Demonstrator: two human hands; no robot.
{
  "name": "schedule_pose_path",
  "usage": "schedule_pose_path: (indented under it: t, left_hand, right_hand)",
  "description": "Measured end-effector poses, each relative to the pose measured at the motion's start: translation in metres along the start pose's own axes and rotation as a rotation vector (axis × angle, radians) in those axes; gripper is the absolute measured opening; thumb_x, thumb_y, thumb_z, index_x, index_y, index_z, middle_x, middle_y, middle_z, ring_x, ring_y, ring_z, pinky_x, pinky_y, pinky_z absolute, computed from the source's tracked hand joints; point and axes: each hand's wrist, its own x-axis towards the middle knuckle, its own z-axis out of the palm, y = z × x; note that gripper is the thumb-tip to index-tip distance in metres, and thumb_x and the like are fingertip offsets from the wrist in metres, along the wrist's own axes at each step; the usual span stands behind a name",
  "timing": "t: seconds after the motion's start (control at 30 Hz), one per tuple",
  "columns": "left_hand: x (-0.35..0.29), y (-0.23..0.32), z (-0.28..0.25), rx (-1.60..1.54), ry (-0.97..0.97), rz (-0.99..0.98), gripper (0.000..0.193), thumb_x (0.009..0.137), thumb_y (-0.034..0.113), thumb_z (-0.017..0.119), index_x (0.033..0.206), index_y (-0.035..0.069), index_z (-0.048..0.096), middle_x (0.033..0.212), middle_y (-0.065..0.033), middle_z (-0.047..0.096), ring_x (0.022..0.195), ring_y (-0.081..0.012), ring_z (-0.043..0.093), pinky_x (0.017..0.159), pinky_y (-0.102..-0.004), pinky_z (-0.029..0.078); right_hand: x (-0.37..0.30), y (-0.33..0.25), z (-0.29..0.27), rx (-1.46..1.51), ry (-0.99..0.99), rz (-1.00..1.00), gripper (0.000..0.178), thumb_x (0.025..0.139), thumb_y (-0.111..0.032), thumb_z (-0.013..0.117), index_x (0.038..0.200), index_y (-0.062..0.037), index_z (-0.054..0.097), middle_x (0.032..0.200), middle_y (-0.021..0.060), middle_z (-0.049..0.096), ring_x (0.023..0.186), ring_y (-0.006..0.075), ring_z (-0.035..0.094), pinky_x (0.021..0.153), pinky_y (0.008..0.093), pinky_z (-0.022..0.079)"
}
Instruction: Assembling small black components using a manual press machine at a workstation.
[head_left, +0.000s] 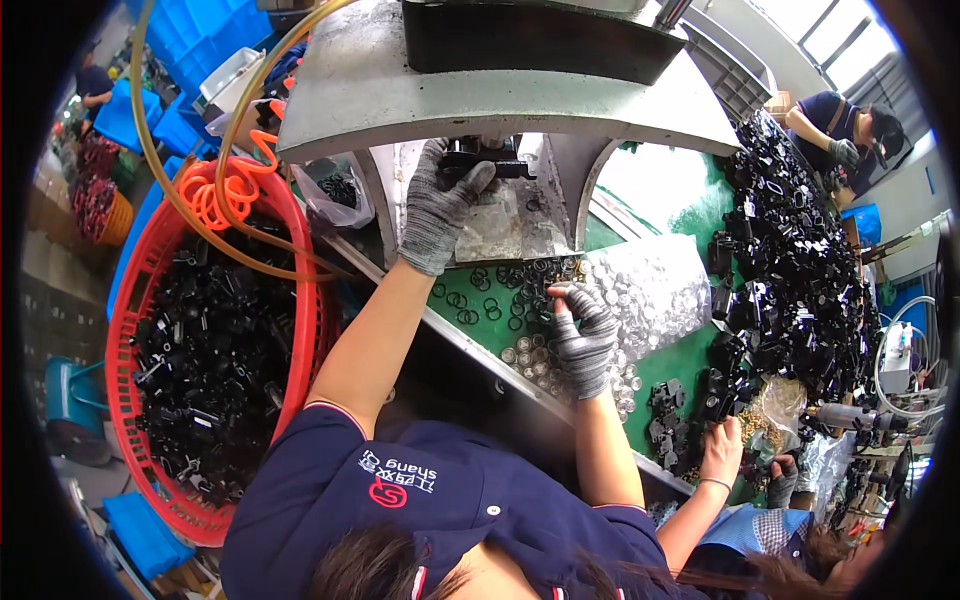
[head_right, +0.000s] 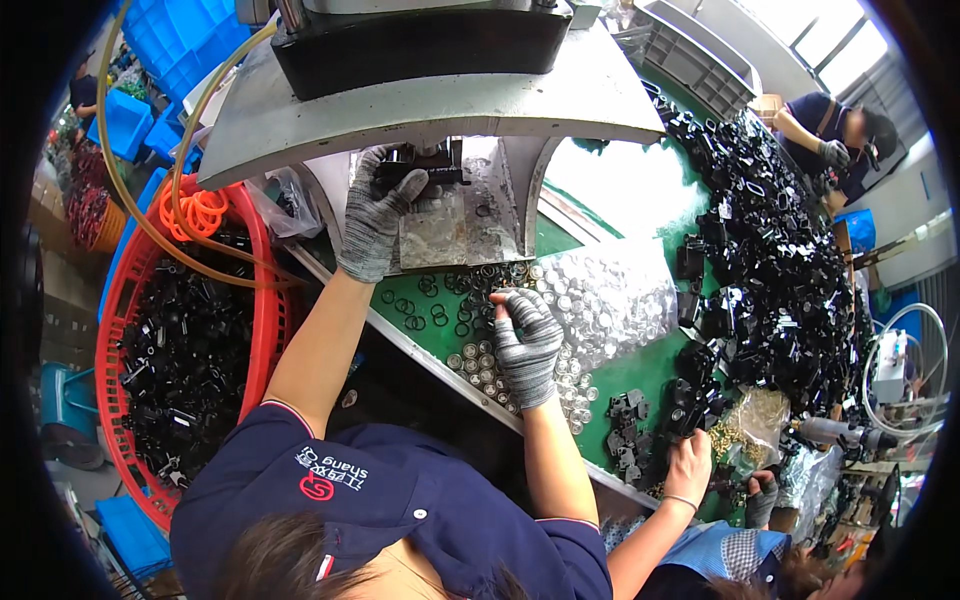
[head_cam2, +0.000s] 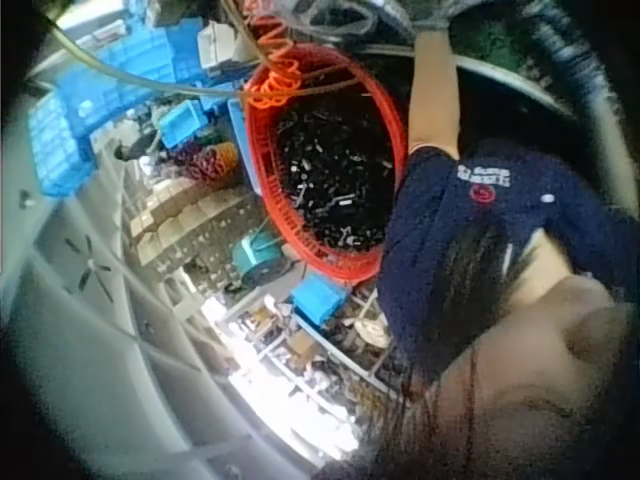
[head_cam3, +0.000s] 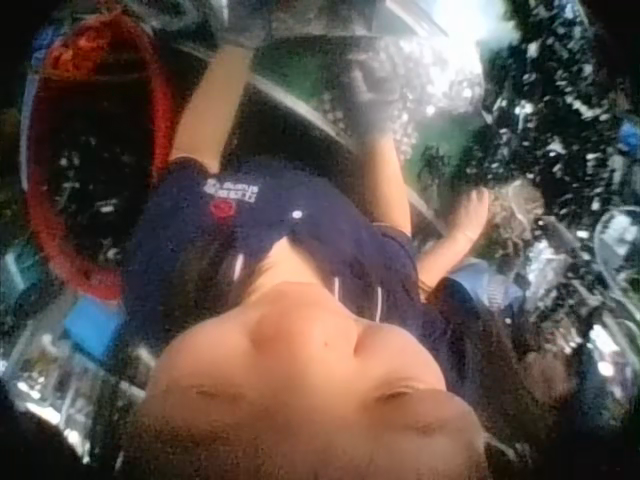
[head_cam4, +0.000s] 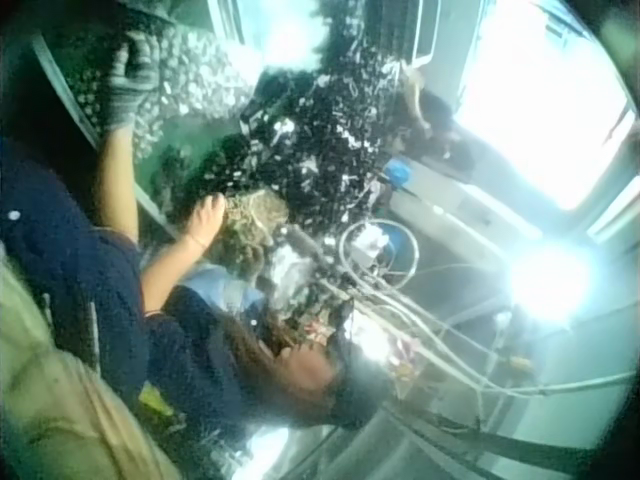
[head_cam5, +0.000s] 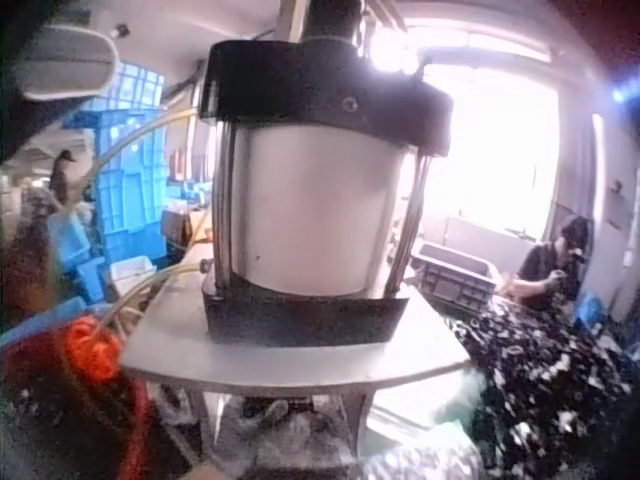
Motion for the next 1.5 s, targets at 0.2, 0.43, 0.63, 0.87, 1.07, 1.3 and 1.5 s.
schedule_pose_path:
  t: [0.2, 0.43, 0.63, 0.87, 1.07, 1.3, 1.5]
  left_hand:
    - [-0.003, 0.002, -0.003, -0.018, 0.026, -0.003, 0.047, 0.084, 0.014, 0.076, 0.122, 0.002, 0.051, 0.105, -0.0117, 0.065, 0.079, -0.0160, 0.068, 0.066, -0.0257, 0.059]
    - [-0.084, 0.016, 0.014, 0.446, -0.208, 0.118, 0.057, 0.082, 0.022, 0.072, 0.131, 0.007, 0.046, 0.111, -0.0120, 0.060, 0.102, -0.0230, 0.059, 0.095, -0.0357, 0.047]
    - [-0.154, 0.068, -0.010, 0.647, -0.193, 0.199, 0.056, 0.081, 0.016, 0.075, 0.130, 0.003, 0.051, 0.137, -0.0189, 0.050, 0.117, -0.0284, 0.058, 0.082, -0.0322, 0.055]
    - [-0.199, 0.210, -0.119, 1.230, 0.136, -0.167, 0.045, 0.086, 0.013, 0.067, 0.128, 0.003, 0.055, 0.122, -0.0174, 0.061, 0.112, -0.0261, 0.061, 0.082, -0.0337, 0.055]
    - [-0.154, 0.150, -0.285, 2.038, 0.121, -0.205, 0.074, 0.082, 0.029, 0.065, 0.146, 0.011, 0.035, 0.149, -0.0145, 0.036, 0.128, -0.0334, 0.047, 0.103, -0.0414, 0.043]
    - [-0.097, 0.119, -0.316, 2.121, 0.020, -0.592, 0.079, 0.069, 0.015, 0.071, 0.142, 0.011, 0.040, 0.148, -0.0174, 0.036, 0.121, -0.0358, 0.053, 0.101, -0.0434, 0.046]
    - [-0.139, 0.168, -0.345, 1.626, 0.316, -0.078, 0.074, 0.080, 0.016, 0.069, 0.146, 0.012, 0.037, 0.132, -0.0106, 0.057, 0.105, -0.0230, 0.062, 0.085, -0.0341, 0.053]
  right_hand:
    - [-0.001, 0.001, 0.000, -0.048, -0.019, -0.055, 0.016, 0.089, 0.004, 0.059, 0.099, -0.0010, 0.070, 0.093, 0.0048, 0.066, 0.080, 0.0102, 0.059, 0.074, 0.0243, 0.048]
    - [0.033, -0.052, -0.008, 0.556, -0.193, 0.349, 0.048, 0.093, -0.023, 0.061, 0.135, -0.0013, 0.051, 0.094, 0.0040, 0.065, 0.081, 0.0129, 0.063, 0.059, 0.0219, 0.049]
    - [0.054, 0.002, -0.040, 0.908, -0.378, 0.456, 0.048, 0.093, -0.028, 0.059, 0.132, -0.0004, 0.052, 0.099, 0.0092, 0.066, 0.065, 0.0113, 0.057, 0.053, 0.0233, 0.050]
    - [0.126, 0.066, -0.098, 1.311, 0.451, 0.795, 0.041, 0.094, -0.011, 0.054, 0.132, 0.0018, 0.050, 0.107, 0.0166, 0.066, 0.098, 0.0252, 0.063, 0.079, 0.0325, 0.057]
    - [0.084, 0.051, -0.081, 0.901, 0.092, 0.426, 0.041, 0.093, -0.008, 0.053, 0.133, 0.0009, 0.050, 0.114, 0.0139, 0.062, 0.096, 0.0218, 0.062, 0.084, 0.0329, 0.053]
    - [0.013, -0.016, 0.012, -0.397, -0.506, -0.116, 0.015, 0.091, -0.008, 0.063, 0.104, -0.0022, 0.069, 0.090, 0.0051, 0.064, 0.077, 0.0162, 0.060, 0.071, 0.0259, 0.049]
    - [0.033, -0.027, 0.030, -0.654, -0.415, -0.211, 0.017, 0.084, -0.009, 0.067, 0.101, -0.0077, 0.069, 0.092, 0.0125, 0.064, 0.080, 0.0291, 0.063, 0.074, 0.0347, 0.051]
